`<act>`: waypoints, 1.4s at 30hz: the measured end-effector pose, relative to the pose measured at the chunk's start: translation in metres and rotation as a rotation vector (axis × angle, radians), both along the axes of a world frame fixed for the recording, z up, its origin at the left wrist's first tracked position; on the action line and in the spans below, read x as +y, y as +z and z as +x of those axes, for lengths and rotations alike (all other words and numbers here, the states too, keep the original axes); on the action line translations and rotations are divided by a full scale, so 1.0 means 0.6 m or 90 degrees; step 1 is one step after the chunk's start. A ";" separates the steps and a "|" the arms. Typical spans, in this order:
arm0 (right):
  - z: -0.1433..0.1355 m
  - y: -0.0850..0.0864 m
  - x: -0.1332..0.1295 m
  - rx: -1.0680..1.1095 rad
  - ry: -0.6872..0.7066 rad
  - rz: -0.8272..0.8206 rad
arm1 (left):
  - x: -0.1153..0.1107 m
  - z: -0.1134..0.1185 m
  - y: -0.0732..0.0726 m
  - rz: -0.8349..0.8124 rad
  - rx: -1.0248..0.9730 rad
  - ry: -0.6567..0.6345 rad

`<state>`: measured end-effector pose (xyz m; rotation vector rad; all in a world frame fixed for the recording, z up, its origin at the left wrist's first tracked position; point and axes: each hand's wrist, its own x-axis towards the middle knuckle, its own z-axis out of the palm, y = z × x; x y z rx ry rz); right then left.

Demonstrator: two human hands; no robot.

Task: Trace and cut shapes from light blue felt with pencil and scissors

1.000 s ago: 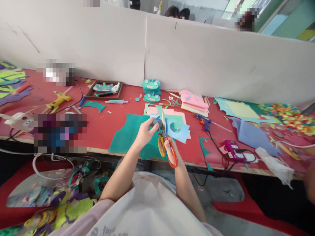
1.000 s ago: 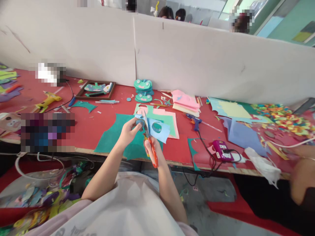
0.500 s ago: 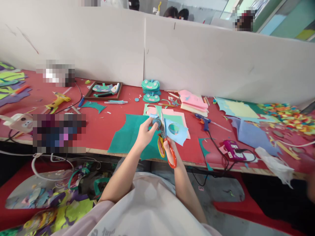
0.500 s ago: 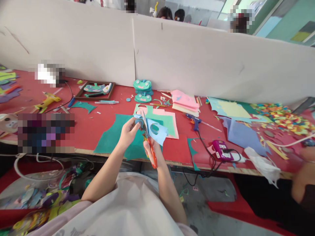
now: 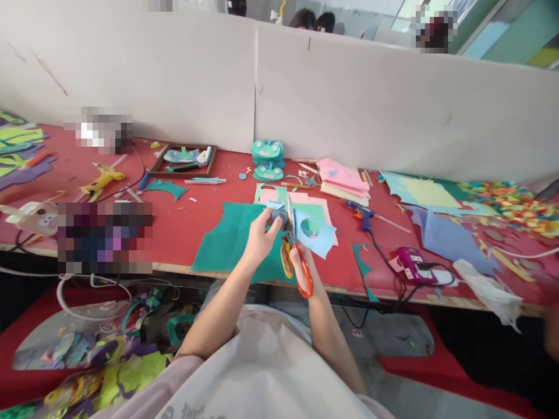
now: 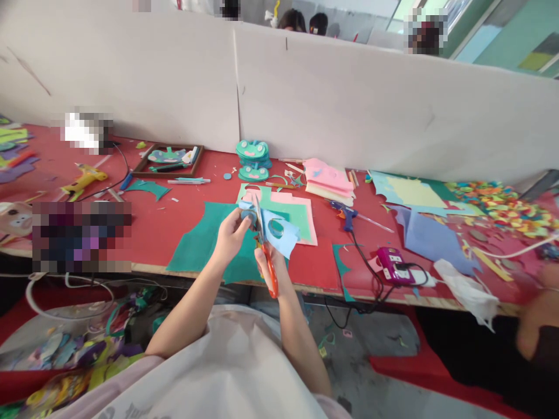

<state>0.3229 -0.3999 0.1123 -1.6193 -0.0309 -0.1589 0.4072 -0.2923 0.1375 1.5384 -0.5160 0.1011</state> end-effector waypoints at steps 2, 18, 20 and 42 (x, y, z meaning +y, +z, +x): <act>0.000 0.001 0.001 -0.009 -0.002 0.005 | -0.002 -0.001 0.000 0.003 -0.004 0.006; -0.002 0.022 0.002 0.079 0.129 0.105 | 0.012 0.004 0.011 0.120 -0.090 0.175; -0.005 0.025 0.000 0.079 0.145 0.098 | 0.017 0.008 0.011 0.131 -0.095 0.202; -0.008 0.041 -0.012 0.042 0.106 0.055 | 0.033 0.002 0.030 0.239 -0.121 0.020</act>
